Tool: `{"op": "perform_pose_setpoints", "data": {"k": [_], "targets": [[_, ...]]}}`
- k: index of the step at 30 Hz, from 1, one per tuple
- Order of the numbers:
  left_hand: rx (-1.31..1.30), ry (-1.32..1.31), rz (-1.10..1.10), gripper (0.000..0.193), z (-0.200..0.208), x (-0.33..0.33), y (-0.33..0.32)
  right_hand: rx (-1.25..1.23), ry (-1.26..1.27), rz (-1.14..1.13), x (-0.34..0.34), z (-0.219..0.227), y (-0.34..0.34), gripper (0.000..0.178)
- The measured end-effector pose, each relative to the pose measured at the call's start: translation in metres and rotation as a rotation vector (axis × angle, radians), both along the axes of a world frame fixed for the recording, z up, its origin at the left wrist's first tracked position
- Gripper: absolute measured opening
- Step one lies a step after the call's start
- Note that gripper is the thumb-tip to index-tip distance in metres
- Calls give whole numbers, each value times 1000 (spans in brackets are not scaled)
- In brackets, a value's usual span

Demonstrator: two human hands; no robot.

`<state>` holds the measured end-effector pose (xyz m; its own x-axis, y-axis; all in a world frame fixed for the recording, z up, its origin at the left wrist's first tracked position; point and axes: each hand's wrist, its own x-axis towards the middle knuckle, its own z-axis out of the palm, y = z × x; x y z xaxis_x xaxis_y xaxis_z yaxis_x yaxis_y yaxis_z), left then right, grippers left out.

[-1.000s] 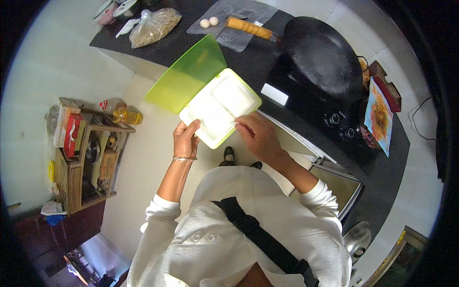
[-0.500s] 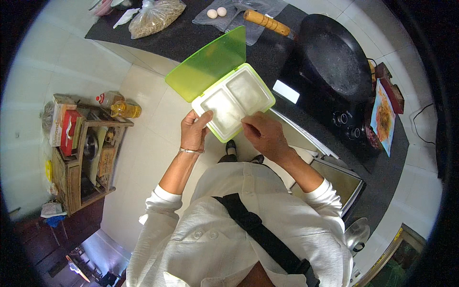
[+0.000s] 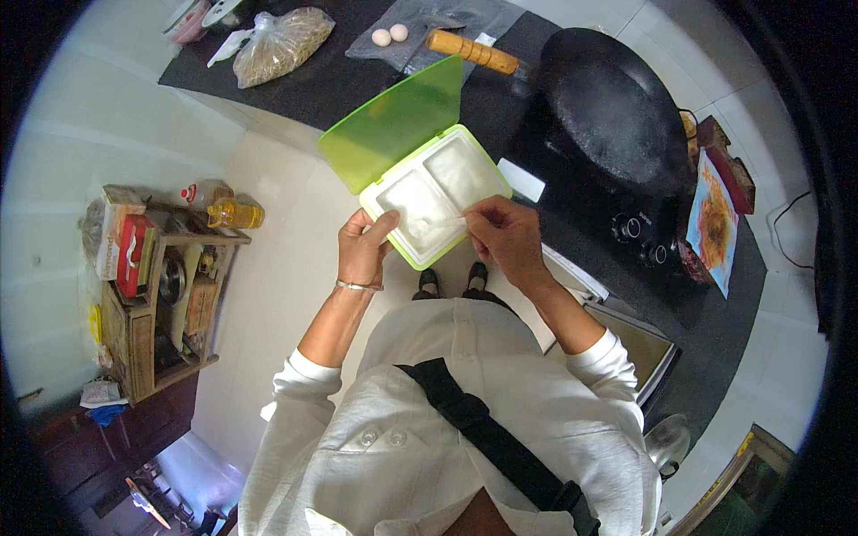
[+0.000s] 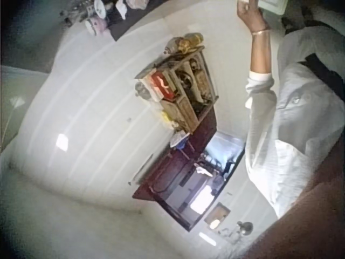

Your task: The person adds a white powder to a hot pan, then scoops a batter-like mixture from a bowl into the pan using a spatula. They crack two eggs into the pan and cook them, discarding the shells into a yellow tray.

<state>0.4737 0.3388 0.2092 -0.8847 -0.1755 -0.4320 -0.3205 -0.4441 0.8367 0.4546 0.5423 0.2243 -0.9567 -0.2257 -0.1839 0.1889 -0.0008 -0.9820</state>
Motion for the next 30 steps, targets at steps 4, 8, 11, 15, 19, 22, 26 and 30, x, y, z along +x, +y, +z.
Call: {"op": "perform_pose_setpoints", "data": {"k": [4,8,11,15,19,22,26,30], "targets": [[44,-9,-19,15,-3,-2,7,-120,-43,-65,-12,11,15,12],[87,-3,-24,19,2,-9,30,-176,-76,-126,-18,20,41,8],[111,-9,-9,16,8,-12,44,-252,-84,-161,-22,24,60,8],[103,-28,-21,21,12,-16,46,-371,-89,-241,-27,43,81,8],[88,-30,-57,24,3,-19,41,-423,10,-370,-41,60,128,8],[119,-29,-49,22,1,-17,41,-356,128,-557,-48,66,165,8],[100,-48,-55,21,-1,-12,39,-204,206,-728,-65,59,213,10],[109,-44,-37,23,-5,-7,36,-10,293,-843,-85,40,240,10]]}}
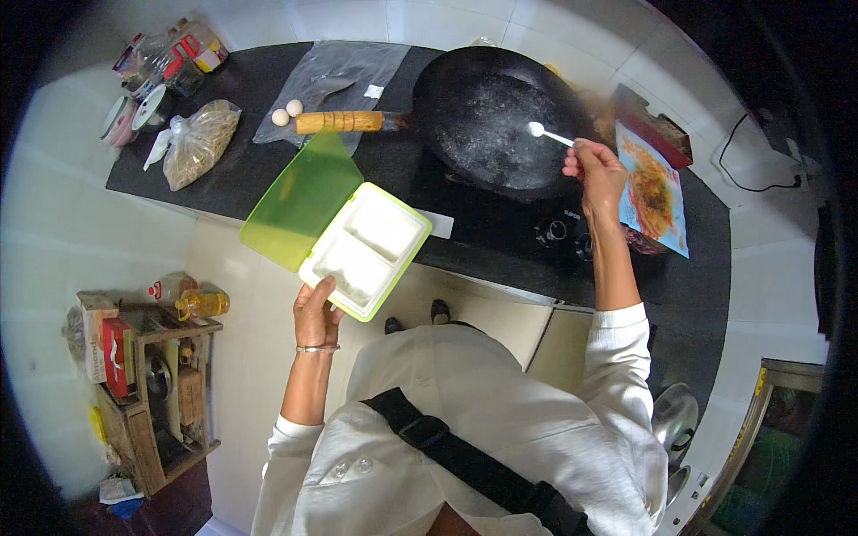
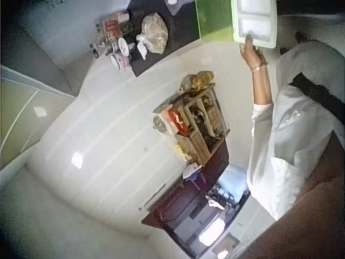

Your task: The person adds a white powder to a hot pan, then scoops a batter-like mixture from a bowl into the pan using a spatula. They crack two eggs into the pan and cook them, discarding the shells into a yellow tray.

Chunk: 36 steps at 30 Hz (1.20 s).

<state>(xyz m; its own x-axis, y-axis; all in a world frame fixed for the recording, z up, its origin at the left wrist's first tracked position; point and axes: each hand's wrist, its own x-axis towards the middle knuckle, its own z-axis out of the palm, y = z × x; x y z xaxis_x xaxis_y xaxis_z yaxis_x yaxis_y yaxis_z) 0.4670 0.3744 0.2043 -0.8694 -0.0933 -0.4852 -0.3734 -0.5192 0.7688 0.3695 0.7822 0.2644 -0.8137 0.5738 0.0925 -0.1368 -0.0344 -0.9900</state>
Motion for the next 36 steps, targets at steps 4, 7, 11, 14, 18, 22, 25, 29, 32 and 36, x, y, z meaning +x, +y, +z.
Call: {"op": "perform_pose_setpoints", "data": {"k": [4,7,11,14,18,22,25,29,32,36], "targets": [[-12,19,-7,26,4,3,1,205,11,-10,-10,-16,14,10],[21,14,38,26,-2,4,0,376,15,16,-14,-25,14,11],[26,8,33,26,1,6,-3,649,-33,-22,-11,-25,8,12],[22,-6,24,25,-1,7,-4,839,14,-63,-9,-31,17,14],[14,-21,17,23,-4,8,-8,508,54,-35,2,-13,-11,12],[-14,-33,35,22,2,7,-3,282,78,47,28,16,-45,14],[-71,-41,2,23,2,7,-3,280,31,173,60,38,-87,11],[21,-35,15,15,5,5,-4,329,8,522,92,27,-136,13],[26,-29,-9,13,1,6,-10,586,93,671,97,10,-174,15],[18,-16,-46,19,-2,5,-10,804,224,775,96,-13,-202,11]]}}
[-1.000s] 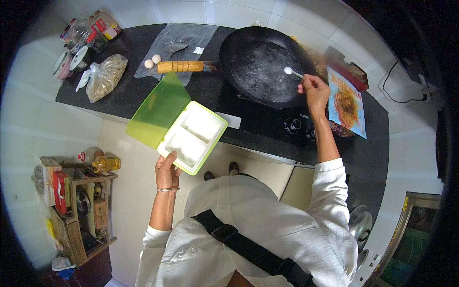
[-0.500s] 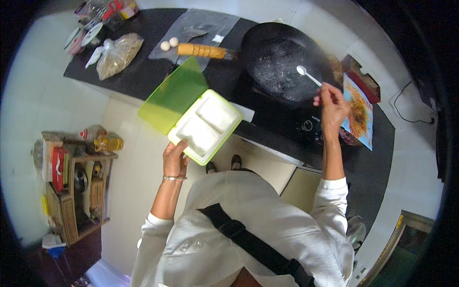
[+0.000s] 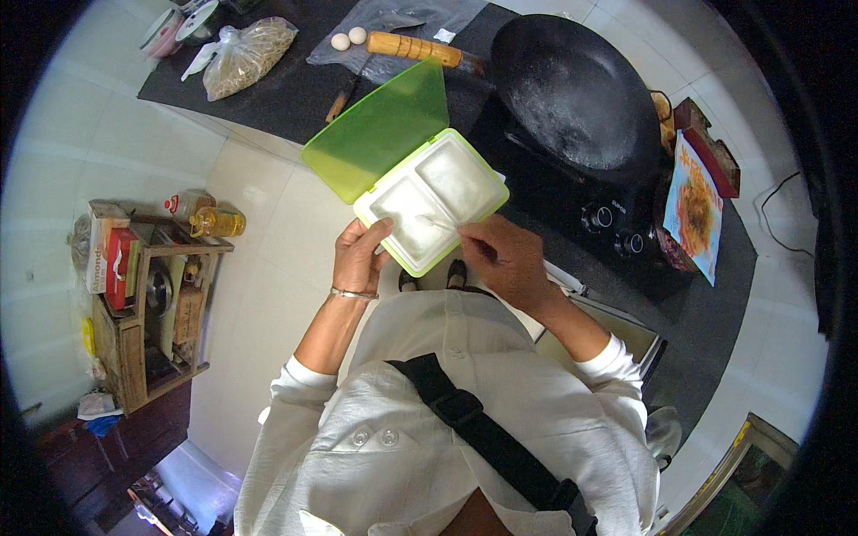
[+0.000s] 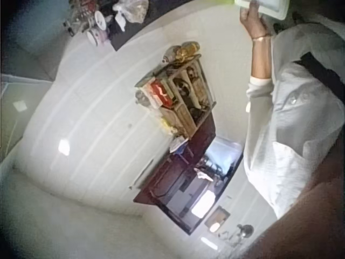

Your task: The person adds a white powder to a hot pan, then scoops a batter-like mixture from a bowl into the pan using a spatula. They crack two eggs into the pan and cook them, discarding the shells into a yellow tray.

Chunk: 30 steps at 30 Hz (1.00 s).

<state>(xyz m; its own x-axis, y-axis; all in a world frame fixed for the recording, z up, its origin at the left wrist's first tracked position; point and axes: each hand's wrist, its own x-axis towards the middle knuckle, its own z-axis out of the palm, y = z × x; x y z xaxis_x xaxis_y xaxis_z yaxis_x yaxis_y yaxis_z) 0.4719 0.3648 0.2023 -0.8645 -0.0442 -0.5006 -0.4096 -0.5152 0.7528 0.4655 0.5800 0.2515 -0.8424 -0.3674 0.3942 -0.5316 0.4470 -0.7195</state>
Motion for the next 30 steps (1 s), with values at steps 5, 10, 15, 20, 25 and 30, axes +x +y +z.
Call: {"op": "perform_pose_setpoints", "data": {"k": [5,10,15,20,25,30], "targets": [[20,0,-1,18,1,1,0,91,45,75,-7,-10,-21,15],[12,23,-13,16,-6,3,-2,71,-101,132,-7,-9,-23,12],[23,19,-1,14,-1,4,0,-55,-367,83,-4,1,-23,5],[7,12,-15,15,1,4,0,-260,-514,-7,-8,-12,-16,6],[11,-8,-20,16,5,2,1,-407,-797,-96,-12,-9,-5,6],[57,-9,23,9,12,1,4,-568,-896,-184,-12,-3,1,7]]}}
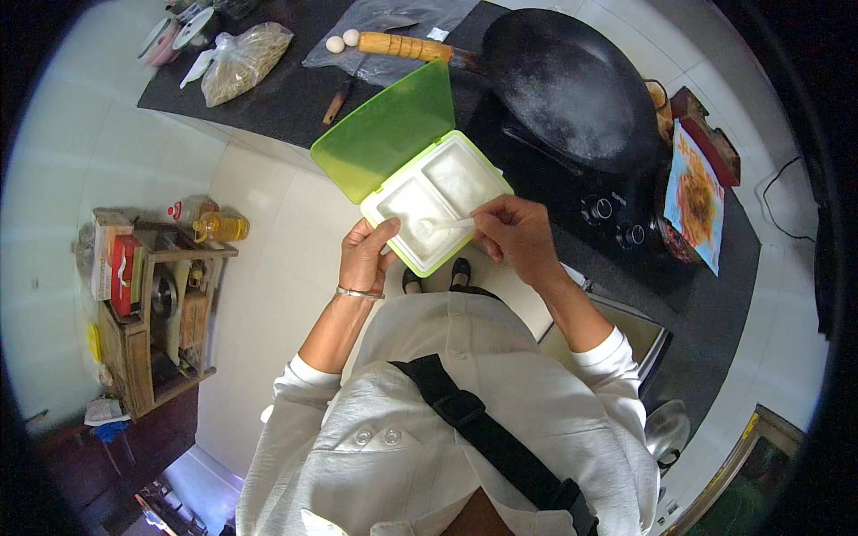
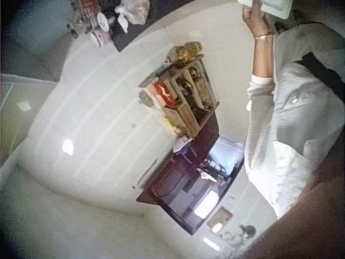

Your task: The person adds a white powder to a hot pan, then scoops a batter-like mixture from a bowl into the pan using a spatula. They crack two eggs into the pan and cook them, discarding the shells into a yellow tray.

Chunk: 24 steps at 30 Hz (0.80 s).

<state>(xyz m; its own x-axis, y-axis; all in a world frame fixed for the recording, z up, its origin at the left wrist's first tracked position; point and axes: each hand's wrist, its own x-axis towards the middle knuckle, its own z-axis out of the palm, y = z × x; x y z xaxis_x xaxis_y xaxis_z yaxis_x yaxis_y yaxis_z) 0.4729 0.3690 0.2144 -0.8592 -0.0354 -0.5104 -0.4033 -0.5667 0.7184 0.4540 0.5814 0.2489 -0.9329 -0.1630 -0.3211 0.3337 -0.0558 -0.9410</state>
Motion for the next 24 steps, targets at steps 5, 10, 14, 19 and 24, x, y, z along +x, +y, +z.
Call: {"op": "perform_pose_setpoints", "data": {"k": [5,10,14,19,24], "targets": [[4,-12,-28,12,1,-4,2,-82,-81,-138,-3,20,15,8],[-9,-23,-34,14,-2,-2,-2,-229,114,-314,-13,40,60,10],[-37,-25,-40,13,0,-3,-2,-75,356,-591,-29,49,108,9],[-106,-32,-39,17,-2,-1,2,268,514,-740,-54,32,148,10],[-21,-37,-19,13,-5,-1,-1,658,513,-662,-73,1,168,12]]}}
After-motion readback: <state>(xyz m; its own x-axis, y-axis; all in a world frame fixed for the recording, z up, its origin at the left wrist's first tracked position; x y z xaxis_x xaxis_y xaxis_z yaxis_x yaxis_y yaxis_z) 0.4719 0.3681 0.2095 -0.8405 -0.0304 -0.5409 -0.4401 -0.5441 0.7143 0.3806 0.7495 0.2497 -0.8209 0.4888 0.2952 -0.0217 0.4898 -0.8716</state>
